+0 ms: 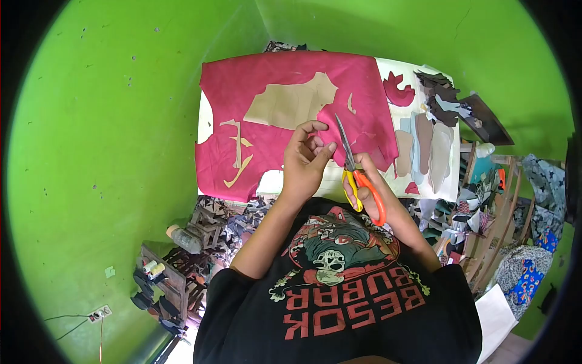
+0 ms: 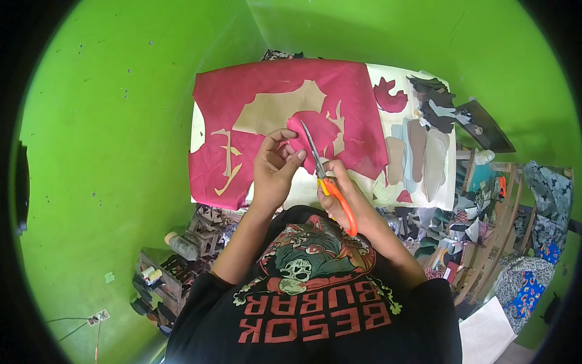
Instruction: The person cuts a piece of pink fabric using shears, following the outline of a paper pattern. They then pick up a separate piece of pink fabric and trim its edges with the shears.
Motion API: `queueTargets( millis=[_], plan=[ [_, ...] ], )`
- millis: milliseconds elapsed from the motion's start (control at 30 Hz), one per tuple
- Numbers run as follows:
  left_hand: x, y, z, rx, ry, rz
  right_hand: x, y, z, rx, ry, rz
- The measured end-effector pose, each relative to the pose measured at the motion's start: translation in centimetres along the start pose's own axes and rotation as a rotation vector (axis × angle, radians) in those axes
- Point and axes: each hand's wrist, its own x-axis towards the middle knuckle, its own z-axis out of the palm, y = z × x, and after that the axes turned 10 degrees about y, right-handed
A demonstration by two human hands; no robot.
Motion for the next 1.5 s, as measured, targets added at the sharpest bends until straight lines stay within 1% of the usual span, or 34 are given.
queueTargets(
  millis=[33,67,100,133,167,200,233,300,333,400,433,467,500,533,600,633,733,800,867,933,1000,1033,1067,1133,1200,1233,1300,1433,1500],
  plan=[
    [0.2,0.3,-0.5,-0.009,-0.008,-0.001,0.1,-0.4,0.5,0.023,-0.002,0.011],
    [0.4,0.6,-0.9,-0.014,-0.019,-0.028,0.3,-0.3,1.2,-0.02,-0.002,-0.051],
    [0.8,0.9,-1.2,-0.025,-0.03,-0.047,0.7,0.0,1.9,-0.037,0.008,-0.054],
    [1.1,1.2,-1.4,-0.042,-0.031,-0.046,0.8,0.4,2.7,-0.002,0.032,-0.074],
    [1.3,1.7,-1.9,0.016,-0.055,-0.053,0.9,0.5,3.2,0.035,0.052,-0.091],
    [1.5,2.1,-2.4,0.08,-0.077,-0.059,0.9,0.1,3.2,-0.05,0.033,-0.082],
    [1.7,2.5,-3.0,0.076,-0.074,-0.061,1.1,0.1,3.3,-0.054,0.031,-0.078],
    [1.9,3.2,-4.0,0.12,-0.136,-0.082,1.3,0.2,3.9,-0.247,0.107,-0.113],
    [1.8,3.3,-4.2,0.118,-0.146,-0.083,1.2,-0.4,4.4,-0.25,0.122,-0.098],
    [2.0,3.4,-4.4,0.092,-0.155,0.03,1.1,-1.1,5.3,-0.293,0.142,-0.114],
    [2.3,3.3,-4.7,0.087,-0.17,0.029,1.1,-1.2,5.7,-0.333,0.147,-0.124],
    [2.5,3.2,-5.0,0.115,-0.192,0.069,1.1,-1.2,6.1,-0.338,0.16,-0.122],
    [2.7,3.1,-5.3,0.142,-0.211,0.107,1.2,-1.3,6.5,-0.4,0.192,-0.157],
    [2.8,3.0,-5.5,0.134,-0.215,0.1,1.1,-1.3,6.8,-0.461,0.219,-0.189],
    [3.1,3.1,-5.7,0.074,-0.279,0.01,0.9,-1.4,7.1,-0.424,0.224,-0.146],
    [3.1,3.0,-5.7,0.072,-0.288,0.011,1.0,-1.6,7.2,-0.381,0.226,-0.112],
    [3.2,2.9,-4.8,0.024,-0.297,0.007,0.8,-1.9,7.2,-0.425,0.272,-0.172],
    [3.3,3.1,-3.3,-0.157,-0.116,0.011,0.6,-1.9,6.8,-0.393,0.287,-0.183],
    [3.8,2.0,-3.0,-0.139,-0.153,0.024,0.5,-1.8,6.1,-0.362,0.287,-0.199],
    [4.1,1.9,-3.0,-0.115,-0.183,0.039,0.4,-1.3,5.1,-0.28,0.258,-0.152],
    [4.2,2.2,-3.5,0.088,-0.323,-0.123,0.3,-1.2,4.5,-0.287,0.259,-0.117],
    [4.0,2.3,-3.4,0.091,-0.322,-0.123,0.3,-1.1,4.3,-0.298,0.257,-0.079],
    [4.0,2.4,-3.3,0.077,-0.331,-0.099,0.3,-1.1,4.1,-0.298,0.254,-0.082],
    [3.9,2.7,-3.0,0.069,-0.328,-0.083,0.0,-0.9,4.1,-0.146,0.187,-0.089],
    [3.6,3.2,-2.7,0.133,-0.309,0.137,-0.2,-0.4,4.7,-0.139,0.197,-0.089],
    [3.4,2.9,-2.8,0.136,-0.302,0.137,0.0,-0.4,4.8,-0.144,0.22,-0.114],
    [3.2,2.3,-2.7,0.133,-0.302,0.144,0.0,-0.2,4.6,-0.128,0.201,-0.137],
    [2.5,1.8,-2.2,0.13,-0.311,0.116,-1.1,0.4,4.2,-0.133,0.225,-0.09],
    [2.7,1.7,-2.1,0.156,-0.336,0.139,-1.3,0.0,3.7,-0.214,0.244,-0.081]
  ],
)
